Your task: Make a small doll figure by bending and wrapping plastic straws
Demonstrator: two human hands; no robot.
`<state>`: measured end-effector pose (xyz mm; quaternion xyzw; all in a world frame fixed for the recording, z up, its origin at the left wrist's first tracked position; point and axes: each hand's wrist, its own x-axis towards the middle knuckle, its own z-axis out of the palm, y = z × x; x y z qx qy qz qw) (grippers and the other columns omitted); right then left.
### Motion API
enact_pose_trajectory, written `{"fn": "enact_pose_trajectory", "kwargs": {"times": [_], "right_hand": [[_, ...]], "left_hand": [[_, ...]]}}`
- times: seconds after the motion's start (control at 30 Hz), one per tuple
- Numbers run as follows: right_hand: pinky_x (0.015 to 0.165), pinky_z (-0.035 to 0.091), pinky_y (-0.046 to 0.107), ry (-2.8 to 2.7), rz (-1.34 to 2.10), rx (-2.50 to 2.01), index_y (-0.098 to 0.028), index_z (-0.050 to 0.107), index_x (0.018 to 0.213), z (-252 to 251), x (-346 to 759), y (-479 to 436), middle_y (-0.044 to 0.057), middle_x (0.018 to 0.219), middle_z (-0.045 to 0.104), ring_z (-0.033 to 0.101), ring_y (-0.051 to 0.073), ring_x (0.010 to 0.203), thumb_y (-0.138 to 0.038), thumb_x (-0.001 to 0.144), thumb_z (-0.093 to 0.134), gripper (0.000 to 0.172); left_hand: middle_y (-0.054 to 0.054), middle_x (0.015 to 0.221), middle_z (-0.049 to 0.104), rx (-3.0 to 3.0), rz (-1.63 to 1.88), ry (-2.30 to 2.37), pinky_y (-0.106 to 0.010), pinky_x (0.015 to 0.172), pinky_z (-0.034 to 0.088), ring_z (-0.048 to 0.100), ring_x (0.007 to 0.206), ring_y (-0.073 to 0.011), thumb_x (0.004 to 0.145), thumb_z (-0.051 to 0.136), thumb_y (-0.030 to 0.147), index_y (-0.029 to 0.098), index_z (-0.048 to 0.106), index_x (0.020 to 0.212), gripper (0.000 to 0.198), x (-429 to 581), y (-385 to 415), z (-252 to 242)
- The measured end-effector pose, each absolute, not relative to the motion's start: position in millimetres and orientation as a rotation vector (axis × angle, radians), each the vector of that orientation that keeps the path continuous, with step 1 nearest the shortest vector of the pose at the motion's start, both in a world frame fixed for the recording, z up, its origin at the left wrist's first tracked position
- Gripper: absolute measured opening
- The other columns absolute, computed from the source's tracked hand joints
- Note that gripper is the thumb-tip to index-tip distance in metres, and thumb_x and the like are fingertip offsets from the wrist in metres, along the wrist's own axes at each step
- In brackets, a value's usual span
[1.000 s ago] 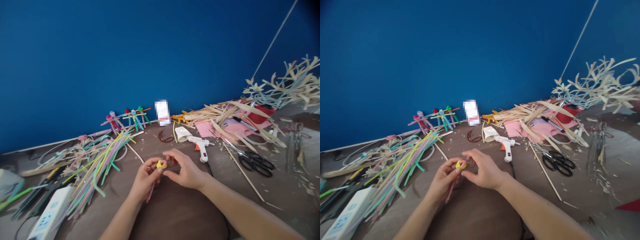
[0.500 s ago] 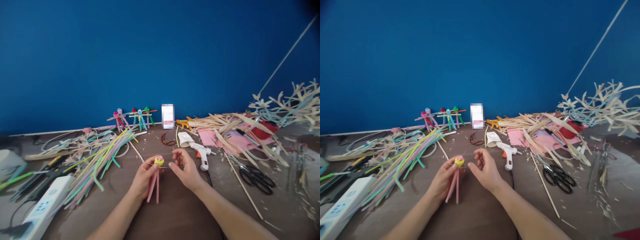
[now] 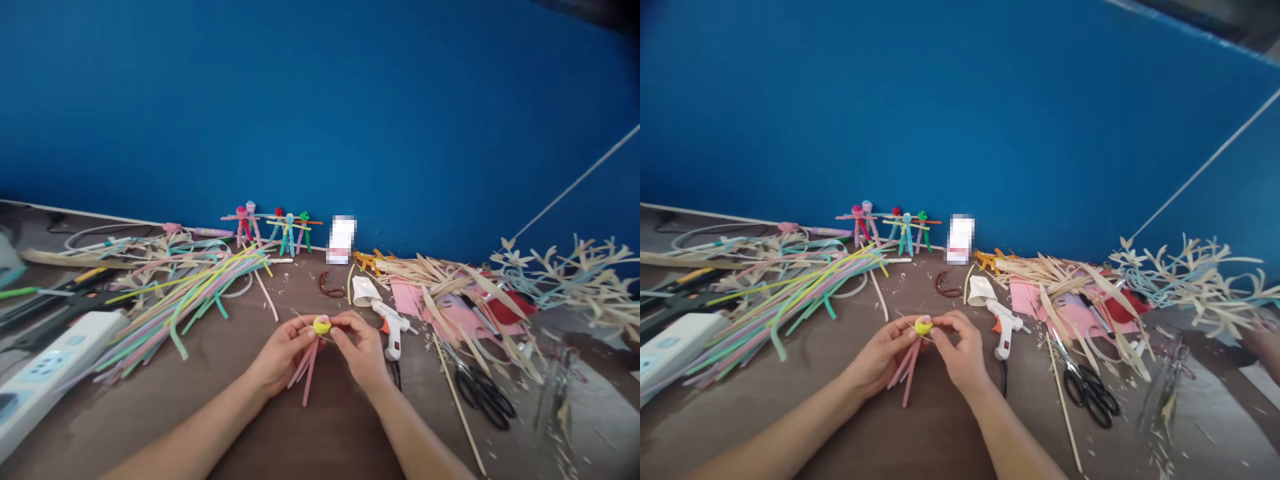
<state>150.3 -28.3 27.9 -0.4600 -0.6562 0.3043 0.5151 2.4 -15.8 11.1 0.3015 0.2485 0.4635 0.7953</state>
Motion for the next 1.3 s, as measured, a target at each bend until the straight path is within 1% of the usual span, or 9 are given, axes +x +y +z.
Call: {"fn": "enact_pose_trajectory", "kwargs": {"times": [0.13, 0.2, 0.3, 0.43, 0.6, 0.77, 0.87, 1.07, 1.3], "right_hand": [[0.074, 0.043, 0.030, -1.475, 0.907, -1.009, -0.019, 0.064, 0.087, 24.1, 148.3, -27.9, 0.005, 0.083, 0.059, 0.054, 0.016, 0.079, -0.024, 0.077, 0.054, 0.015], [0.075, 0.043, 0.031, -1.367, 1.041, -0.964, -0.019, 0.064, 0.084, 23.3, 148.7, -26.8, 0.004, 0.083, 0.060, 0.055, 0.016, 0.080, -0.027, 0.076, 0.056, 0.014], [0.072, 0.044, 0.029, -1.181, 1.305, -0.906, -0.019, 0.064, 0.081, 27.0, 151.9, -25.4, 0.003, 0.081, 0.062, 0.056, 0.015, 0.075, -0.030, 0.069, 0.063, 0.016], [0.063, 0.044, 0.024, -1.088, 1.581, -0.867, -0.018, 0.064, 0.090, 34.4, 157.2, -24.9, 0.004, 0.083, 0.064, 0.055, 0.013, 0.069, -0.030, 0.060, 0.071, 0.033], [0.068, 0.044, 0.024, -1.068, 1.572, -0.969, -0.017, 0.066, 0.084, 31.0, 158.6, -24.6, 0.002, 0.077, 0.065, 0.057, 0.011, 0.069, -0.023, 0.059, 0.072, 0.027], [0.068, 0.046, 0.026, -1.080, 1.539, -0.979, -0.017, 0.067, 0.083, 26.4, 158.5, -24.4, 0.002, 0.076, 0.066, 0.058, 0.012, 0.069, -0.023, 0.060, 0.072, 0.024], [0.068, 0.045, 0.025, -1.102, 1.551, -0.967, -0.018, 0.066, 0.085, 25.0, 159.9, -24.8, 0.001, 0.077, 0.066, 0.058, 0.011, 0.069, -0.022, 0.060, 0.072, 0.026], [0.072, 0.045, 0.026, -1.137, 1.546, -0.970, -0.018, 0.067, 0.084, 22.9, 161.4, -25.7, 0.002, 0.079, 0.066, 0.059, 0.012, 0.072, -0.021, 0.060, 0.072, 0.025], [0.071, 0.045, 0.026, -1.144, 1.562, -0.967, -0.018, 0.067, 0.082, 24.2, 159.2, -26.3, 0.002, 0.078, 0.066, 0.059, 0.012, 0.071, -0.023, 0.059, 0.072, 0.024]], "left_hand": [[-0.005, 0.073, 0.065, 0.649, 0.943, 0.582, -0.020, 0.065, 0.045, 0.059, 0.064, -0.0096, 0.071, 0.063, 0.024, 0.011, 0.062, 0.086, 0.020, 3.1, -16.1, 8.9], [-0.005, 0.069, 0.064, 0.672, 0.919, 0.606, -0.019, 0.061, 0.044, 0.058, 0.061, -0.0092, 0.072, 0.062, 0.027, 0.010, 0.062, 0.082, 0.020, 3.2, -16.8, 9.6], [-0.003, 0.063, 0.062, 0.741, 0.911, 0.612, -0.017, 0.054, 0.040, 0.054, 0.054, -0.0073, 0.071, 0.062, 0.030, 0.010, 0.062, 0.076, 0.020, 3.0, -18.6, 13.3], [-0.002, 0.060, 0.060, 0.845, 0.898, 0.644, -0.017, 0.053, 0.038, 0.051, 0.053, -0.0075, 0.069, 0.062, 0.033, 0.011, 0.062, 0.071, 0.022, 2.6, -21.1, 17.9], [0.000, 0.059, 0.059, 1.003, 0.883, 0.670, -0.018, 0.052, 0.036, 0.048, 0.053, -0.0075, 0.069, 0.062, 0.033, 0.012, 0.062, 0.068, 0.021, 2.0, -22.4, 16.6], [-0.001, 0.062, 0.061, 1.114, 0.900, 0.678, -0.019, 0.057, 0.037, 0.050, 0.057, -0.0102, 0.064, 0.066, 0.029, 0.013, 0.065, 0.069, 0.016, 2.1, -22.4, 13.6], [-0.002, 0.062, 0.061, 1.173, 0.903, 0.696, -0.020, 0.058, 0.037, 0.050, 0.058, -0.0113, 0.067, 0.063, 0.030, 0.014, 0.066, 0.069, 0.017, 1.2, -22.0, 12.9], [-0.002, 0.059, 0.055, 1.392, 0.935, 0.687, -0.020, 0.056, 0.033, 0.044, 0.058, -0.0118, 0.071, 0.059, 0.030, 0.015, 0.067, 0.063, 0.018, -2.3, -22.1, 16.6], [-0.002, 0.061, 0.055, 1.505, 0.943, 0.658, -0.021, 0.059, 0.034, 0.045, 0.060, -0.0133, 0.072, 0.057, 0.029, 0.016, 0.066, 0.061, 0.019, -3.4, -21.8, 18.3]]}}
